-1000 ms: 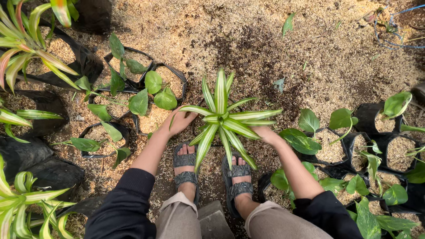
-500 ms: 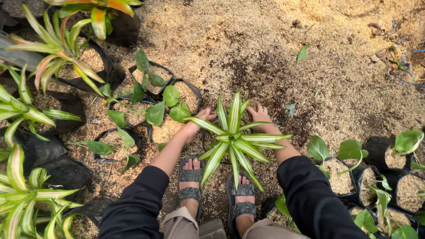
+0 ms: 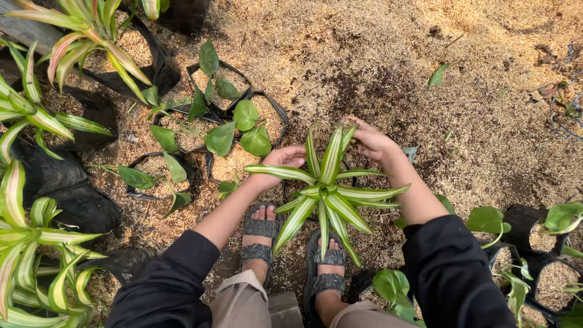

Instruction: The person kneels on a wood-chip-covered floor and repeatedly picks up potted bromeliads and other small plants, repositions them among neighboring pots, and adjusts their orientation. The person handles the plants by hand without tools, moving them one at a time across the area.

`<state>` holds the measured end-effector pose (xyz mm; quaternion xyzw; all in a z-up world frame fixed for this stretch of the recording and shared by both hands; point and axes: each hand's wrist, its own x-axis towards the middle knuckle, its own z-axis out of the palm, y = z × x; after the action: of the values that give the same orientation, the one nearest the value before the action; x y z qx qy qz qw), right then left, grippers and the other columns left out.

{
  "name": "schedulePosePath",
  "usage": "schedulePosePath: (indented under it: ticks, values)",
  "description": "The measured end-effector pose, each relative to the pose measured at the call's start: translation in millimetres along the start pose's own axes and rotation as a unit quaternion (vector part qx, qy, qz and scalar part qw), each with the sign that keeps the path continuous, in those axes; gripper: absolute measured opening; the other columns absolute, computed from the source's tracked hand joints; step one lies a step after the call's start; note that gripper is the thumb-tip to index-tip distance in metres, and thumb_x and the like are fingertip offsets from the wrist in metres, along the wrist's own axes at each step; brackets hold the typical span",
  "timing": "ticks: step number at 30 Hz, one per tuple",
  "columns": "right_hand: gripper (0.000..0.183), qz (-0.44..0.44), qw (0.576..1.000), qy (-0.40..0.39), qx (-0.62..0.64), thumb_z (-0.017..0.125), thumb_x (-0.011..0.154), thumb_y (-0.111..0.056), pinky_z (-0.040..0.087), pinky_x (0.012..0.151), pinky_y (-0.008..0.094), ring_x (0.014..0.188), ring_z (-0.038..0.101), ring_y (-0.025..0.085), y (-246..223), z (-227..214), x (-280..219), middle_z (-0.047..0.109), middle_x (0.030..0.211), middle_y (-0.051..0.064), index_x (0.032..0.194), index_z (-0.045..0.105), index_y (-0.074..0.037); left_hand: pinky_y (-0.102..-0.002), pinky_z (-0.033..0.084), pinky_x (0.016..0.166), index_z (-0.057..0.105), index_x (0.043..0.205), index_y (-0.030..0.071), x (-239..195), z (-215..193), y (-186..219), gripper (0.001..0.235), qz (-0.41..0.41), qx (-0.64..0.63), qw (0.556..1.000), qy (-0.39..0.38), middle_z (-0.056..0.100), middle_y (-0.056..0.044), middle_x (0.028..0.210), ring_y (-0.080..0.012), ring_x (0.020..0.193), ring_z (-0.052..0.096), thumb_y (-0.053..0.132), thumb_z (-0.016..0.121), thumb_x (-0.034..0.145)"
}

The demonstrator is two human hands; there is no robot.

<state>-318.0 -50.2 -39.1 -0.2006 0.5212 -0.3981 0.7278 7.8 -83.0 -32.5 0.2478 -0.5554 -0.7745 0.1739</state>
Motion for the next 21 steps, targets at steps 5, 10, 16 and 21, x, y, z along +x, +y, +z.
schedulePosePath:
  ticks: [5, 10, 16, 21]
  values:
    - [0.063, 0.062, 0.987, -0.046, -0.144, 0.079, 0.082, -0.02, 0.056, 0.066, 0.028, 0.076, 0.063, 0.015, -28, 65, 16, 0.069, 0.096, 0.003, 0.141, 0.056, -0.017, -0.03, 0.054, 0.097, 0.064, 0.135, 0.019, -20, -6, 11, 0.059, 0.061, 0.168, 0.982, 0.068, 0.04, -0.006, 0.155, -0.0185, 0.133, 0.05, -0.009, 0.065, 0.083]
    - [0.067, 0.084, 0.956, -0.186, -0.212, 0.068, 0.094, -0.039, 0.052, 0.1, 0.042, 0.118, 0.062, 0.023, -20, 74, 4, 0.061, 0.132, 0.016, 0.151, 0.049, -0.01, -0.031, 0.052, 0.091, 0.071, 0.123, 0.025, -23, 0, 19, 0.057, 0.047, 0.198, 0.97, 0.133, 0.038, -0.004, 0.15, -0.0194, 0.129, 0.05, -0.008, 0.077, 0.077]
    - [0.085, 0.1, 0.938, -0.226, -0.241, 0.049, 0.094, -0.065, 0.039, 0.118, 0.044, 0.142, 0.049, 0.025, -19, 51, -13, 0.049, 0.154, 0.017, 0.156, 0.038, -0.007, -0.031, 0.045, 0.11, 0.055, 0.14, 0.019, -33, 8, 10, 0.063, -0.01, 0.15, 0.98, 0.131, 0.051, -0.007, 0.152, -0.0223, 0.135, 0.052, -0.006, 0.069, 0.084]
    - [0.089, 0.132, 0.95, -0.194, -0.207, 0.043, 0.095, -0.064, 0.035, 0.119, 0.043, 0.144, 0.042, 0.024, -4, 55, -17, 0.039, 0.159, 0.013, 0.161, 0.026, -0.007, -0.049, 0.028, 0.122, 0.048, 0.15, 0.02, -47, 18, 7, 0.053, 0.043, 0.451, 0.889, 0.073, 0.046, -0.003, 0.16, -0.0259, 0.151, 0.039, 0.013, 0.06, 0.1]
